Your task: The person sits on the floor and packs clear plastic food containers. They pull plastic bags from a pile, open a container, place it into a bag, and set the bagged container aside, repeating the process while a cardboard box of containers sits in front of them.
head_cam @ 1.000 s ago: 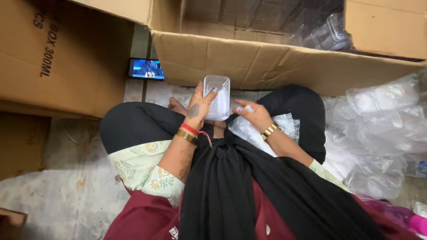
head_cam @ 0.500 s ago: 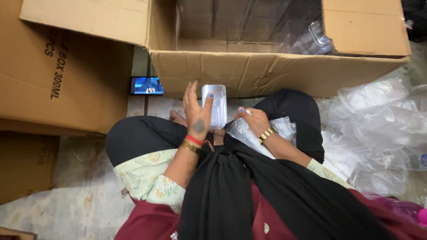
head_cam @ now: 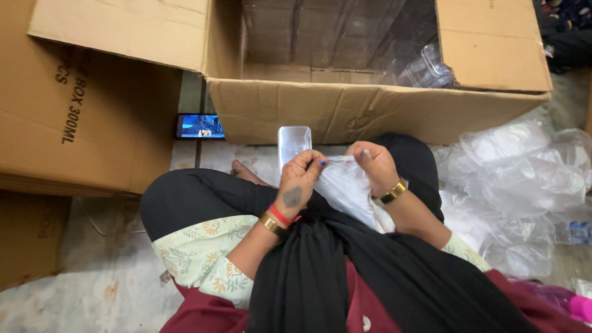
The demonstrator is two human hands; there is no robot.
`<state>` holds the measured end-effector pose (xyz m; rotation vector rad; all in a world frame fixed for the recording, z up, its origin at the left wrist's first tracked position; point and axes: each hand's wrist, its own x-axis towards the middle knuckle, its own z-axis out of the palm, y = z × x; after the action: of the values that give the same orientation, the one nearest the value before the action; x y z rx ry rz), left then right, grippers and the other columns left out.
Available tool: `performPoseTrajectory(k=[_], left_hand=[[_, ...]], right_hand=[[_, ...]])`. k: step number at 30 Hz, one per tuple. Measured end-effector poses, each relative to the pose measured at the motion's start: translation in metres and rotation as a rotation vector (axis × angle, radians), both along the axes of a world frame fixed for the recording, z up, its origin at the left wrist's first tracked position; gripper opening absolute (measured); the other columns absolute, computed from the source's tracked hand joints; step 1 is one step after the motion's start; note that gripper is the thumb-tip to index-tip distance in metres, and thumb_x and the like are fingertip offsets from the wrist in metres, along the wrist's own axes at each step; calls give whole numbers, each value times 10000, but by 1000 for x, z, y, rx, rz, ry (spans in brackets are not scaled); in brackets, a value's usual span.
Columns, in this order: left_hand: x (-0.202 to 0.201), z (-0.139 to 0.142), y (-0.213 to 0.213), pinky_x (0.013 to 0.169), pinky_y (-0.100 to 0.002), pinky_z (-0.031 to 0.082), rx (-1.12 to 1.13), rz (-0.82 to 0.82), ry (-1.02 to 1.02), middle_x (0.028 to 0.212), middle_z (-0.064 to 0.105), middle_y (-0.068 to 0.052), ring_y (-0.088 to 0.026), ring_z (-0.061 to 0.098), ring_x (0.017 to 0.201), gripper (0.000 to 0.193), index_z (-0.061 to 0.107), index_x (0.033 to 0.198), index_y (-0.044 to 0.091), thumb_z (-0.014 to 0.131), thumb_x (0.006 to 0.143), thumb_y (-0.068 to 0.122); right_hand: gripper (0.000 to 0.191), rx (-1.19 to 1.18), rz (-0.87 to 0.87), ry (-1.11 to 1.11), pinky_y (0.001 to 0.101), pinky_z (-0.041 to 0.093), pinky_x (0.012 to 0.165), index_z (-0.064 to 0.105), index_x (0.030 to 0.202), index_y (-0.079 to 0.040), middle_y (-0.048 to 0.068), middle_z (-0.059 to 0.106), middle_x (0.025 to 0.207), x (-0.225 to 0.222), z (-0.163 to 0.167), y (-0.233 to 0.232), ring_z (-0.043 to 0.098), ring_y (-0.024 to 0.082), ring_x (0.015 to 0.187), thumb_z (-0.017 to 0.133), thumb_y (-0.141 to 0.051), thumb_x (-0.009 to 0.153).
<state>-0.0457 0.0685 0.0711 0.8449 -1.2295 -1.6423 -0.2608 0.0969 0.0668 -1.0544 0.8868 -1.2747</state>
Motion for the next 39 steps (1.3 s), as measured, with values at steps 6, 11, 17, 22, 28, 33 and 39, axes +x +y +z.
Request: performPoseTrajectory(k=[6, 11, 17, 22, 28, 33, 39], left_hand=[[19, 21, -4, 685, -266, 498, -131, 55, -264, 796, 651, -6, -94, 578, 747, 100, 677, 995, 32, 657, 967, 126], [22, 21, -9, 712, -324, 514, -316, 48, -495, 828, 681, -86, -193, 649, 760, 129, 679, 983, 32, 645, 987, 157], [16, -3, -7, 729, -334, 530, -269, 49, -481, 844, 716, -107, -230, 659, 782, 200, 686, 997, 39, 604, 1023, 219], [24, -18, -30, 852, -352, 550, 289, 5, 506, 918, 740, -71, -189, 681, 883, 166, 650, 990, 49, 581, 1034, 194], [56, -56, -70, 759, -394, 575, 586, -5, 955, 817, 659, -55, -214, 649, 748, 50, 622, 935, 64, 576, 921, 79], [42, -117, -115, 680, -332, 476, 93, 388, 212, 918, 640, -92, -183, 568, 751, 109, 626, 1036, 49, 607, 938, 4], [29, -125, -113, 704, -243, 541, 210, 435, 7, 1019, 693, -61, -100, 630, 817, 192, 593, 1136, 44, 647, 962, -16]], right_hand=[[219, 262, -58, 184, 274, 540, 780, 767, 1076, -8, 71, 737, 937, 5, 10, -2, 663, 124, 857, 772, -132, 896], [225, 167, -167, 14, 305, 564, 845, 746, 1052, 20, 92, 754, 1034, 16, -3, 0, 682, 146, 931, 778, -158, 918], [434, 267, 22, -406, 362, 582, 815, 683, 939, 10, 115, 730, 1001, 22, -16, 5, 699, 196, 885, 741, -418, 893], [426, 355, 321, -539, 354, 564, 757, 678, 937, 5, 106, 704, 912, 0, -41, 3, 671, 194, 812, 716, -414, 1000], [125, 314, 134, 37, 274, 496, 704, 666, 977, -61, 9, 657, 886, -3, -95, -38, 603, 95, 788, 746, -107, 893], [100, -35, -408, 717, 269, 524, 725, 625, 930, -29, 46, 727, 871, 33, -103, -86, 615, 90, 806, 714, -39, 886], [396, -191, -311, 649, 293, 548, 865, 695, 1253, -49, 73, 771, 1092, 63, -57, -68, 705, 137, 964, 558, 42, 893]])
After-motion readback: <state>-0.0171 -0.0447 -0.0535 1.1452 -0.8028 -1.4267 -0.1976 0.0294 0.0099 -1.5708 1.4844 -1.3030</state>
